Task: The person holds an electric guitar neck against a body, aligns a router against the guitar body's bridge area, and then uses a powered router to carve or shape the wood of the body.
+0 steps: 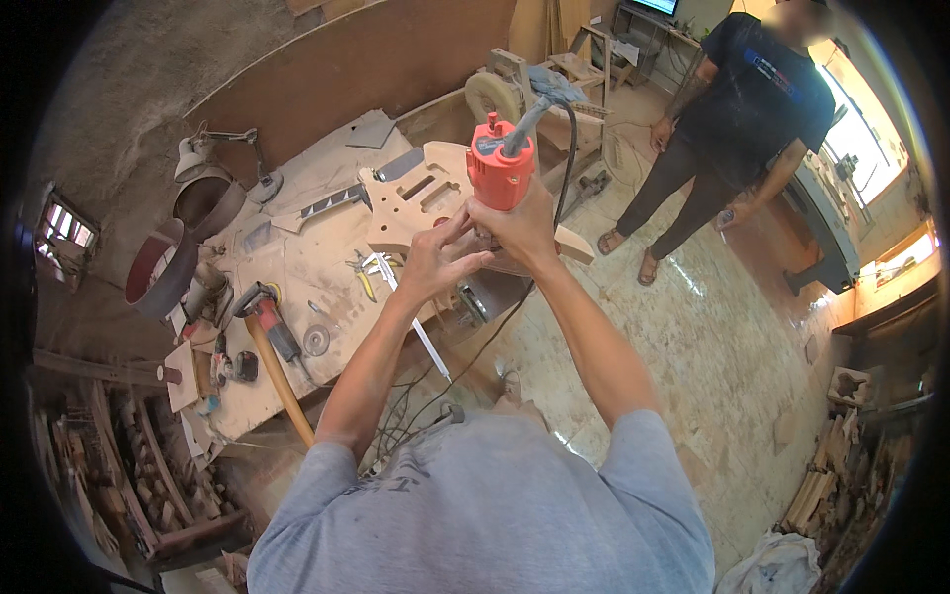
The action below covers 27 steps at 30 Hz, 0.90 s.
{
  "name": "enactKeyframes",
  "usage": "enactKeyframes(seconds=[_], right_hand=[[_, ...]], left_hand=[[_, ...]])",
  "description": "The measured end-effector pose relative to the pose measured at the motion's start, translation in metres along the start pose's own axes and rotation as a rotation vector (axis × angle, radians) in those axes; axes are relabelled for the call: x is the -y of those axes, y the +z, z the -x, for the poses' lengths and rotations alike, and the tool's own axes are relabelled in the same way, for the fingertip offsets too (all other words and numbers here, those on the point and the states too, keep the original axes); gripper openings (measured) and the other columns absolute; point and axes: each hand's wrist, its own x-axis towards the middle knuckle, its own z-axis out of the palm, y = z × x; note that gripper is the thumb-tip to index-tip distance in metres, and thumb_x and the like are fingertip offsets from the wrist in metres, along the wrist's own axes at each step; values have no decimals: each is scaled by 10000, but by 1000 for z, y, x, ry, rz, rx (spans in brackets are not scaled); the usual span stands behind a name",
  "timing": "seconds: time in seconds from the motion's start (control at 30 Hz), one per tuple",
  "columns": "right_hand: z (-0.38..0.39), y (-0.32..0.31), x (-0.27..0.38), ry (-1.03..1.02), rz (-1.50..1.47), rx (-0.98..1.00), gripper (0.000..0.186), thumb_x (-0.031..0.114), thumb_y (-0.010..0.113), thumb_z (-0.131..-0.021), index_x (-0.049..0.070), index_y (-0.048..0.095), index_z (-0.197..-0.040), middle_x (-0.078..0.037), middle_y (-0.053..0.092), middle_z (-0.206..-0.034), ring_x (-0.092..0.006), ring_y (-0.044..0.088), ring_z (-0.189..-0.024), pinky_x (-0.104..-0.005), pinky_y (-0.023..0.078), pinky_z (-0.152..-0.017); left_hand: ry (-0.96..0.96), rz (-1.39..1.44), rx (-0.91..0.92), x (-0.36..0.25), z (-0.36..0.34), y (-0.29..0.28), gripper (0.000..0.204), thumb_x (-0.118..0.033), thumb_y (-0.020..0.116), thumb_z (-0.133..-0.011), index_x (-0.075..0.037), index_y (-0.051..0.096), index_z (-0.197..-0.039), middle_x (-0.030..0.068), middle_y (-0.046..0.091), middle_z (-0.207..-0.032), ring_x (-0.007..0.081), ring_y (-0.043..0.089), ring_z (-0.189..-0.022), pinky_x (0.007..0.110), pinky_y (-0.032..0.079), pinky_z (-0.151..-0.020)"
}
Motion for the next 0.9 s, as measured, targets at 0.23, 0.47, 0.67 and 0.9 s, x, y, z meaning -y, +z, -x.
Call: enactKeyframes(seconds=[0.23,0.47,0.67,0.9], right_hand=[[-1,2,-3,-166,104,-44,474,221,846,-743,37,672,-1144,-50,727,-961,-164,689,-884,-351,556,-823],[-5,2,4,-73,65,-9,477,182,834,-731,35,650,-1146,-59,723,-984,-181,700,-902,-359,553,-836],[-11,0,18,-147,136,-2,539,207,835,-707,37,661,-1188,-72,722,-1013,-207,699,-929,-371,551,-869],[-6,2,15,-152,89,-1,432,210,853,-701,42,658,-1049,-30,693,-886,-146,658,-790,-329,547,-761]], left_hand=[[-148,-179,257,4,-15,-25,781,-363,902,-822,-19,619,-1463,182,749,-1308,275,727,-1212,380,550,-1009],[-97,-89,198,-20,-33,-54,600,-296,757,-976,-53,602,-1502,200,687,-1423,253,673,-1302,361,500,-1097],[220,27,-83,-50,-125,-58,377,-236,676,-1055,-30,708,-1369,89,810,-1061,128,727,-907,310,577,-808],[-45,275,170,-58,-148,-65,309,-244,741,-1033,11,785,-1203,70,797,-1039,115,736,-939,286,601,-855]])
